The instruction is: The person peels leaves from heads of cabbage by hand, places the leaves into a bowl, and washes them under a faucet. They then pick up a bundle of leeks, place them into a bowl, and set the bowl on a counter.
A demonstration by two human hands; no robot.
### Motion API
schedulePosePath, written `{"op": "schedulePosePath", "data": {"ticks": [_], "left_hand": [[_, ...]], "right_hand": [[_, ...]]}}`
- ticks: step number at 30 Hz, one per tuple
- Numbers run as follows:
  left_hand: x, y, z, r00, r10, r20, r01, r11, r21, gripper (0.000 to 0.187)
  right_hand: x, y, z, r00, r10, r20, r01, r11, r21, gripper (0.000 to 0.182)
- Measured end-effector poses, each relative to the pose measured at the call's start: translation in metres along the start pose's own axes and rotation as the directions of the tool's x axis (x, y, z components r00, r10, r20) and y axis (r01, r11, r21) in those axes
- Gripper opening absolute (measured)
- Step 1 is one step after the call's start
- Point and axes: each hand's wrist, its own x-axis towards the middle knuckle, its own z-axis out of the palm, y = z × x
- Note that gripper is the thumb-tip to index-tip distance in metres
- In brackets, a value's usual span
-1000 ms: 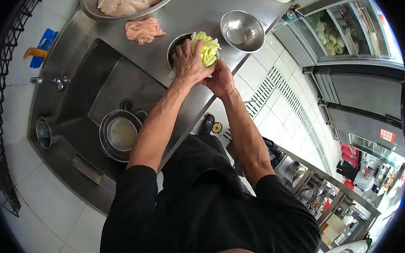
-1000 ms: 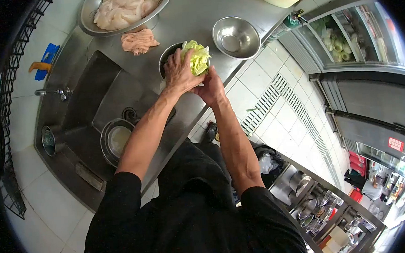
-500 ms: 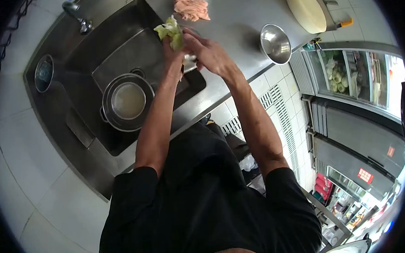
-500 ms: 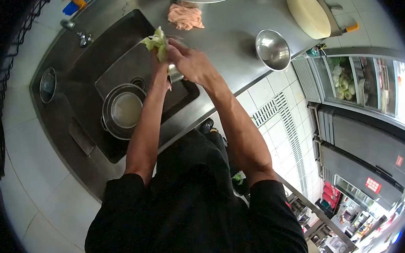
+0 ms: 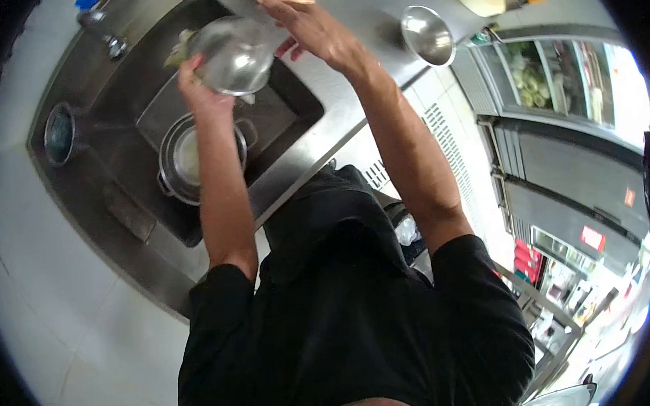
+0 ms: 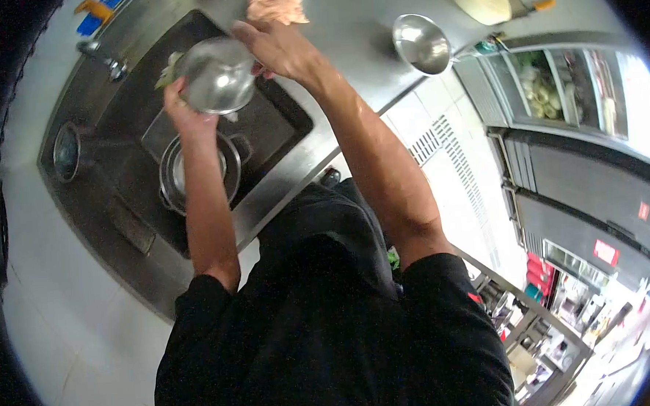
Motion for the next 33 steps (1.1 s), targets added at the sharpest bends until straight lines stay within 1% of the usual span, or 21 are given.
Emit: {"op": "schedulePosePath", "data": {"ticks": [1, 2, 3, 4, 6, 8, 9, 10, 12, 13, 14, 16, 18, 19, 22, 24, 26, 28, 30, 32, 33], "left_hand": [[0.012, 0.000, -0.012, 0.994, -0.023, 0.111, 0.030, 0.998, -0.063, 0.044], [0.004, 0.004, -0.005, 0.983, -0.004, 0.184, 0.005, 1.000, -0.004, 0.048], [-0.007, 0.006, 0.007, 0.991, 0.024, 0.133, -0.028, 0.999, 0.029, 0.051], [0.003, 0.007, 0.001, 0.992, -0.020, 0.128, 0.022, 1.000, -0.017, 0.053], [0.002, 0.008, 0.004, 0.995, 0.010, 0.098, -0.012, 1.000, 0.019, 0.054], [0.005, 0.008, 0.002, 0.989, -0.014, 0.149, 0.009, 0.999, 0.035, 0.055], [0.002, 0.004, 0.005, 0.992, 0.002, 0.130, -0.008, 0.999, 0.047, 0.056], [0.000, 0.002, 0.008, 0.994, 0.025, 0.109, -0.032, 0.998, 0.061, 0.056], [-0.009, 0.001, 0.013, 0.993, 0.069, 0.093, -0.077, 0.993, 0.093, 0.056], [-0.013, -0.002, 0.016, 0.991, 0.086, 0.106, -0.098, 0.990, 0.104, 0.057], [-0.019, -0.005, 0.021, 0.987, 0.105, 0.122, -0.119, 0.987, 0.112, 0.057], [-0.035, -0.012, 0.031, 0.985, 0.160, 0.068, -0.169, 0.971, 0.170, 0.059], [-0.044, -0.018, 0.033, 0.972, 0.205, 0.113, -0.225, 0.949, 0.219, 0.061], [-0.047, -0.019, 0.032, 0.964, 0.237, 0.119, -0.258, 0.942, 0.215, 0.062], [-0.053, -0.028, 0.039, 0.953, 0.289, 0.091, -0.302, 0.926, 0.226, 0.063], [-0.054, -0.041, 0.044, 0.949, 0.288, 0.124, -0.310, 0.926, 0.214, 0.063], [-0.059, -0.059, 0.055, 0.949, 0.255, 0.186, -0.292, 0.933, 0.211, 0.063], [-0.062, -0.079, 0.073, 0.947, 0.275, 0.166, -0.307, 0.928, 0.213, 0.062], [-0.062, -0.108, 0.088, 0.945, 0.284, 0.163, -0.315, 0.925, 0.211, 0.063], [-0.048, -0.125, 0.092, 0.930, 0.346, 0.125, -0.368, 0.891, 0.267, 0.053], [-0.037, -0.132, 0.091, 0.913, 0.400, 0.079, -0.403, 0.858, 0.319, 0.047]], "right_hand": [[-0.007, 0.021, -0.017, 0.998, 0.034, -0.049, -0.033, 0.999, 0.027, 0.067], [-0.015, 0.047, -0.036, 0.993, 0.069, -0.101, -0.063, 0.996, 0.059, 0.072], [-0.020, 0.088, -0.054, 0.971, 0.194, -0.141, -0.155, 0.957, 0.246, 0.069], [-0.026, 0.132, -0.070, 0.937, 0.315, -0.153, -0.223, 0.873, 0.433, 0.066], [-0.047, 0.192, -0.102, 0.854, 0.466, -0.231, -0.252, 0.760, 0.600, 0.072], [-0.054, 0.230, -0.132, 0.750, 0.628, -0.210, -0.224, 0.539, 0.812, 0.077], [-0.054, 0.246, -0.147, 0.748, 0.634, -0.193, -0.173, 0.468, 0.867, 0.084], [-0.054, 0.264, -0.159, 0.787, 0.593, -0.170, -0.101, 0.396, 0.913, 0.091], [-0.045, 0.264, -0.179, 0.740, 0.650, -0.173, -0.016, 0.274, 0.962, 0.096], [-0.040, 0.265, -0.189, 0.742, 0.652, -0.155, 0.004, 0.226, 0.974, 0.098], [-0.036, 0.260, -0.195, 0.706, 0.686, -0.178, 0.050, 0.202, 0.978, 0.079], [-0.015, 0.312, -0.213, 0.853, 0.497, -0.157, 0.050, 0.223, 0.974, 0.047], [-0.010, 0.317, -0.222, 0.758, 0.609, -0.233, 0.092, 0.254, 0.963, 0.023], [-0.020, 0.307, -0.229, 0.721, 0.603, -0.343, 0.080, 0.418, 0.905, 0.020], [-0.069, 0.301, -0.269, 0.702, 0.557, -0.444, 0.058, 0.576, 0.815, 0.023], [-0.102, 0.357, -0.297, 0.653, 0.465, -0.598, 0.179, 0.673, 0.718, 0.026], [-0.154, 0.392, -0.331, 0.504, 0.554, -0.663, 0.241, 0.647, 0.723, 0.029], [-0.213, 0.425, -0.364, 0.379, 0.639, -0.670, 0.222, 0.640, 0.736, 0.027], [-0.276, 0.485, -0.389, 0.345, 0.634, -0.693, 0.272, 0.638, 0.720, 0.030], [-0.336, 0.526, -0.406, 0.250, 0.699, -0.670, 0.305, 0.600, 0.739, 0.020], [-0.363, 0.544, -0.413, 0.188, 0.751, -0.633, 0.248, 0.587, 0.771, 0.021]]}}
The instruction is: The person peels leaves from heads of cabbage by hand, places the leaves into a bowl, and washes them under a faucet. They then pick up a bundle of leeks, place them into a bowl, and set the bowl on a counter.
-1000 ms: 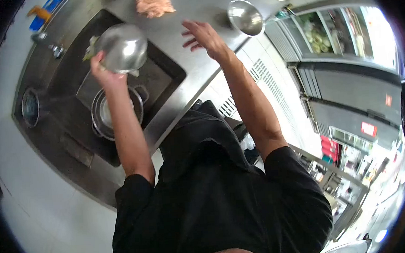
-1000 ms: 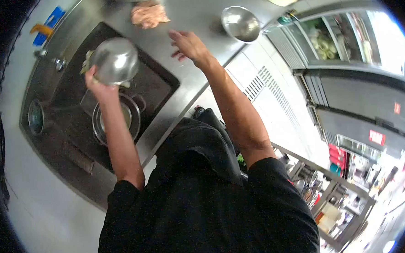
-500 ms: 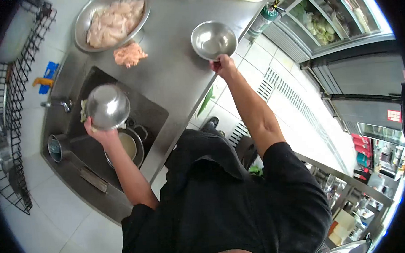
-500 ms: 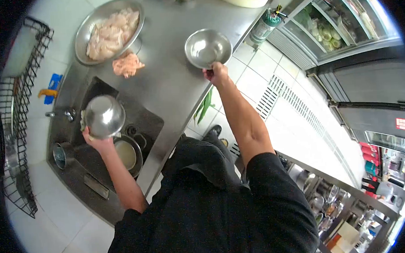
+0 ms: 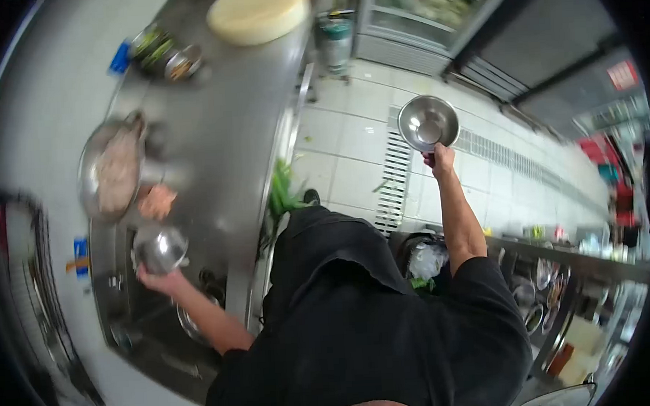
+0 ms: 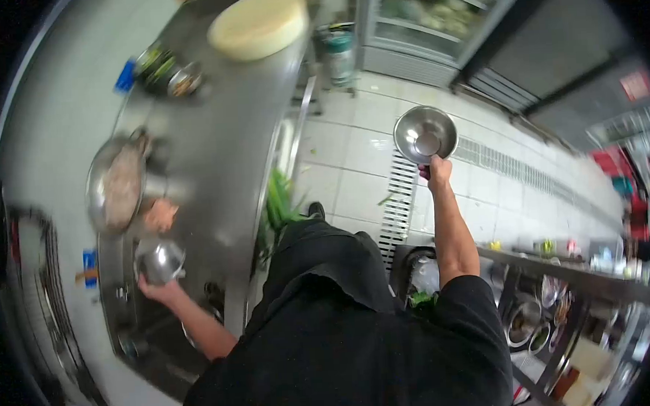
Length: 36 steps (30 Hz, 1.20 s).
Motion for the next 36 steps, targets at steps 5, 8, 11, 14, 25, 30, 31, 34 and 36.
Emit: {"op": "schedulePosePath", "data": {"ticks": [5, 8, 11, 14, 25, 30, 31, 34, 36], "left_hand": [[0.045, -0.082, -0.009, 0.467, 0.547, 0.694, -0.874, 0.166, 0.457, 0.058], [0.001, -0.165, 0.114, 0.952, -0.041, 0.303, -0.080, 0.923, 0.377, 0.057], [-0.040, -0.249, 0.242, 0.872, -0.351, 0.341, 0.213, 0.900, 0.381, 0.056], [-0.091, -0.333, 0.369, 0.719, -0.557, 0.415, 0.369, 0.813, 0.451, 0.055], [-0.481, -0.610, 0.690, -0.253, -0.869, 0.425, 0.418, 0.298, 0.858, 0.065], [-0.703, -0.702, 0.711, -0.473, -0.844, 0.254, 0.320, 0.104, 0.942, 0.069], [-0.745, -0.708, 0.710, -0.526, -0.821, 0.219, 0.296, 0.064, 0.953, 0.068], [-0.870, -0.705, 0.699, -0.643, -0.756, 0.123, 0.200, -0.010, 0.980, 0.067], [-0.943, -0.723, 0.693, -0.649, -0.753, 0.108, 0.148, 0.015, 0.989, 0.066]], "right_hand": [[0.051, 0.012, -0.133, 0.947, 0.210, -0.243, -0.193, 0.977, 0.088, 0.018], [0.066, 0.008, -0.165, 0.887, 0.380, -0.264, -0.323, 0.917, 0.233, 0.022], [0.070, 0.021, -0.192, 0.872, 0.431, -0.231, -0.347, 0.879, 0.328, 0.020], [0.053, 0.053, -0.213, 0.813, 0.545, -0.203, -0.372, 0.756, 0.538, 0.020], [-0.005, -0.008, -0.217, 0.696, 0.583, -0.418, 0.016, 0.570, 0.822, 0.026], [0.032, -0.001, -0.263, 0.640, 0.649, -0.413, 0.205, 0.374, 0.905, 0.024], [0.038, -0.002, -0.275, 0.635, 0.657, -0.406, 0.218, 0.353, 0.910, 0.025], [0.060, -0.015, -0.321, 0.619, 0.665, -0.418, 0.236, 0.350, 0.906, 0.025], [0.078, -0.027, -0.355, 0.643, 0.658, -0.391, 0.224, 0.327, 0.918, 0.024]]}}
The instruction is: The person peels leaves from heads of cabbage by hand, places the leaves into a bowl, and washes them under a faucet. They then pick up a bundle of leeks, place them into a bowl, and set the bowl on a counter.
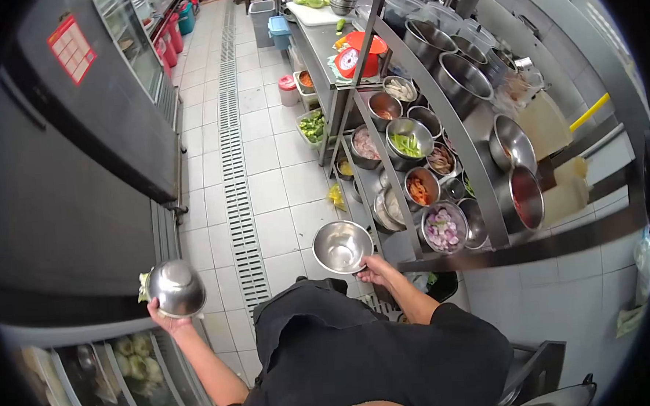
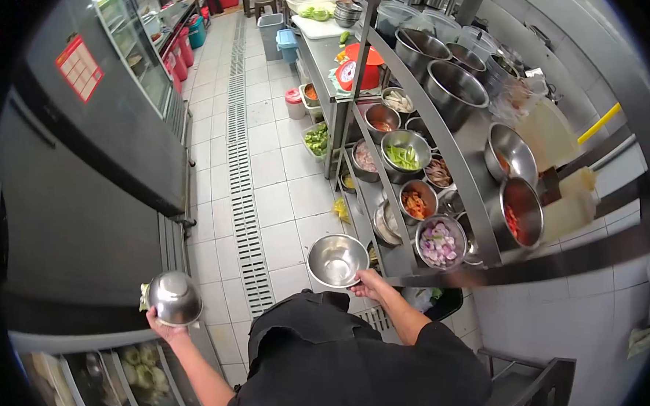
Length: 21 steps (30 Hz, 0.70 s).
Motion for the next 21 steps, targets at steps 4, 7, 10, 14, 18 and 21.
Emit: {"op": "schedulePosePath", "data": {"ticks": [4, 7, 10, 14, 18, 21], "left_hand": [[0.111, -0.041, 0.090, 0.984, -0.145, 0.102, 0.141, 0.989, 0.041, 0.064], [0.205, -0.073, 0.153, 0.954, -0.228, 0.192, 0.215, 0.973, 0.090, 0.062], [0.300, -0.106, 0.226, 0.921, -0.330, 0.207, 0.298, 0.939, 0.172, 0.062], [0.425, -0.165, 0.350, 0.880, -0.413, 0.233, 0.326, 0.884, 0.335, 0.055], [0.523, -0.261, 0.507, 0.777, -0.554, 0.300, 0.337, 0.768, 0.544, 0.050], [0.565, -0.345, 0.623, 0.649, -0.650, 0.396, 0.278, 0.687, 0.672, 0.050]], "right_hand": [[0.035, -0.071, 0.039, 0.998, -0.053, -0.023, 0.054, 0.998, 0.044, 0.025], [0.059, -0.130, 0.071, 0.993, -0.092, -0.075, 0.099, 0.991, 0.086, 0.027], [0.095, -0.181, 0.091, 0.986, -0.151, -0.067, 0.159, 0.976, 0.146, 0.027], [0.101, -0.256, 0.135, 0.976, -0.177, -0.129, 0.206, 0.943, 0.261, 0.026], [0.089, -0.321, 0.168, 0.946, -0.240, -0.216, 0.307, 0.876, 0.371, 0.022], [0.074, -0.374, 0.201, 0.919, -0.279, -0.279, 0.382, 0.803, 0.458, 0.013]]}}
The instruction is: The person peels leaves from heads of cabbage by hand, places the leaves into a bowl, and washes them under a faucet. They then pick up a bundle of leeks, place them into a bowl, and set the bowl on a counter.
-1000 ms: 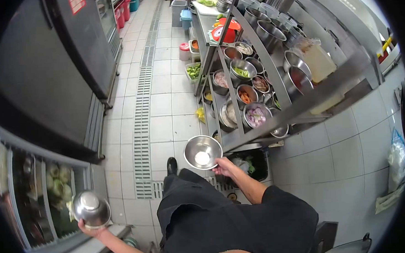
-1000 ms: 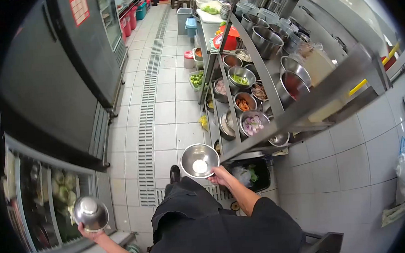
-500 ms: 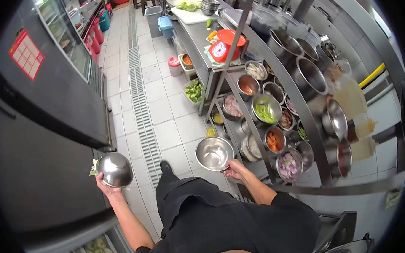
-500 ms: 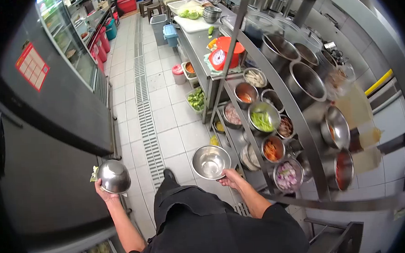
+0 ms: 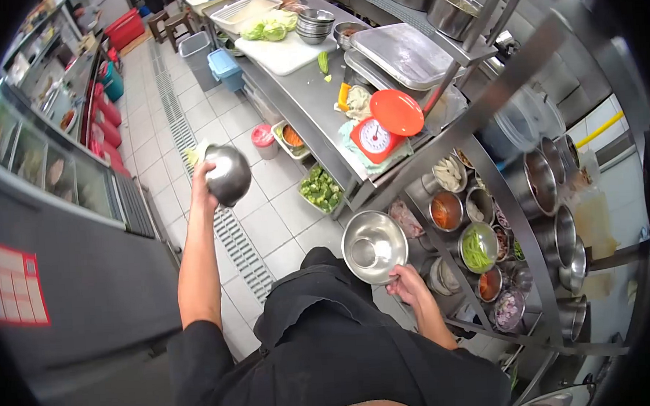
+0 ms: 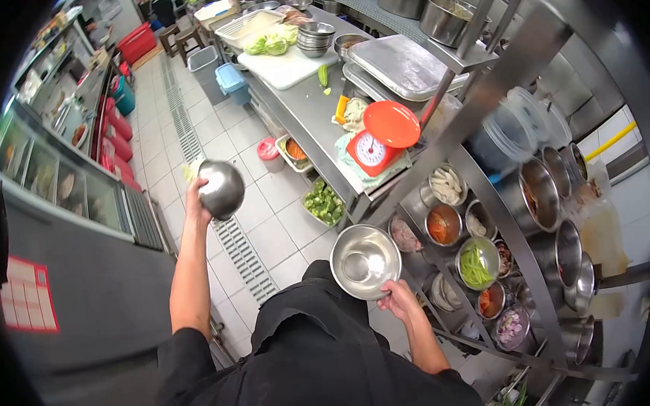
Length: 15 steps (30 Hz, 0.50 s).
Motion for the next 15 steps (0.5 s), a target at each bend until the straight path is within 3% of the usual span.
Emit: {"op": "schedulePosePath", "data": {"ticks": [4, 6, 8, 10, 11, 12, 13, 14, 15], "left_hand": [[0.142, 0.016, 0.108, 0.961, 0.007, 0.275, -0.037, 0.994, 0.106, 0.052], [0.191, 0.018, 0.163, 0.939, -0.023, 0.342, -0.083, 0.953, 0.293, 0.060], [0.248, -0.004, 0.206, 0.906, 0.070, 0.418, -0.293, 0.815, 0.500, 0.068], [0.268, -0.029, 0.246, 0.898, 0.013, 0.439, -0.359, 0.597, 0.718, 0.078], [0.277, -0.042, 0.265, 0.853, 0.000, 0.522, -0.498, 0.300, 0.814, 0.082], [0.281, -0.059, 0.277, 0.806, -0.049, 0.590, -0.591, -0.027, 0.806, 0.086], [0.281, -0.073, 0.287, 0.761, -0.188, 0.621, -0.648, -0.209, 0.732, 0.088], [0.280, -0.084, 0.295, 0.717, -0.327, 0.616, -0.697, -0.365, 0.618, 0.090], [0.287, -0.099, 0.292, 0.635, -0.328, 0.699, -0.762, -0.416, 0.497, 0.089]], "right_hand": [[0.034, -0.027, 0.048, 0.997, -0.065, -0.032, 0.068, 0.989, 0.129, 0.018], [0.056, -0.049, 0.075, 0.995, -0.092, -0.046, 0.098, 0.980, 0.172, 0.020], [0.083, -0.076, 0.098, 0.991, -0.125, -0.042, 0.132, 0.965, 0.226, 0.024], [0.099, -0.109, 0.123, 0.990, -0.134, -0.053, 0.144, 0.951, 0.275, 0.025], [0.107, -0.131, 0.140, 0.988, -0.130, -0.081, 0.148, 0.946, 0.287, 0.024], [0.120, -0.147, 0.150, 0.986, -0.138, -0.094, 0.159, 0.947, 0.277, 0.024], [0.131, -0.161, 0.157, 0.983, -0.146, -0.107, 0.170, 0.949, 0.265, 0.024], [0.140, -0.175, 0.163, 0.981, -0.153, -0.120, 0.179, 0.953, 0.246, 0.023], [0.148, -0.188, 0.168, 0.981, -0.155, -0.116, 0.180, 0.949, 0.260, 0.024]]}}
